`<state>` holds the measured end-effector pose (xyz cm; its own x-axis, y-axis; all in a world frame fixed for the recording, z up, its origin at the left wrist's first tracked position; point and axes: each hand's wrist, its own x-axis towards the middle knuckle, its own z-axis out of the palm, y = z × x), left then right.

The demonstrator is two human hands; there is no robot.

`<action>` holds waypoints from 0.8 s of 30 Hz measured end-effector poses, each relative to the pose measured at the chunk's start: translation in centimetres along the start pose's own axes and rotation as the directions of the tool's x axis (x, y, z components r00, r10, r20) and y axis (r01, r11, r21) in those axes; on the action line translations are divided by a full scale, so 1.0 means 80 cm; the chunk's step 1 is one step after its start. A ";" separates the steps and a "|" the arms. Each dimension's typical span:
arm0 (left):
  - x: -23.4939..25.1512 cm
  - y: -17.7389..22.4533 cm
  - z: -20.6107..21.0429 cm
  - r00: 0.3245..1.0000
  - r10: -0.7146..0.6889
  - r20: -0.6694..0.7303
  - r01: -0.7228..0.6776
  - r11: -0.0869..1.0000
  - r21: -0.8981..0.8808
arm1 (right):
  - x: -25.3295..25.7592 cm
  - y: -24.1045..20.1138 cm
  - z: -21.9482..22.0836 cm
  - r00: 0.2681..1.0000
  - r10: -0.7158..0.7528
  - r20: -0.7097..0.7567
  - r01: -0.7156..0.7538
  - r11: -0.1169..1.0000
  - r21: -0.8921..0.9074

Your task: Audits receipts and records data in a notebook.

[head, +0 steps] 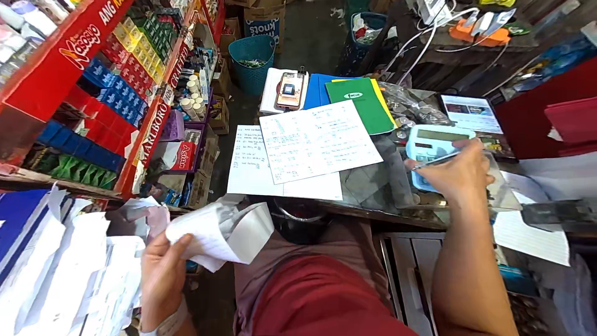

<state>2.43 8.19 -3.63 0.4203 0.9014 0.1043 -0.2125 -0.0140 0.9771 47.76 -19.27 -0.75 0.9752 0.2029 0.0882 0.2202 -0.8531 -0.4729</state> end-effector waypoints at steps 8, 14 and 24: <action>0.008 0.021 0.001 0.977 0.112 -0.183 -0.125 0.990 -0.063 | -0.016 0.016 -0.001 0.991 -0.131 -0.030 0.128 0.989 -0.071; 0.003 0.019 0.013 0.953 0.108 -0.281 -0.126 0.991 -0.046 | -0.050 -0.069 0.062 0.807 -0.570 0.154 0.528 0.814 0.242; 0.003 0.019 0.021 0.939 0.095 -0.331 -0.099 0.995 0.005 | -0.051 -0.094 0.185 0.627 -0.727 0.278 0.605 0.680 0.414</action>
<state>3.68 7.62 -1.84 0.0828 0.9881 0.1299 -0.2490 -0.1057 0.9627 41.83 -6.57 -10.53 0.4458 0.8815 0.1555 0.7312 -0.2584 -0.6314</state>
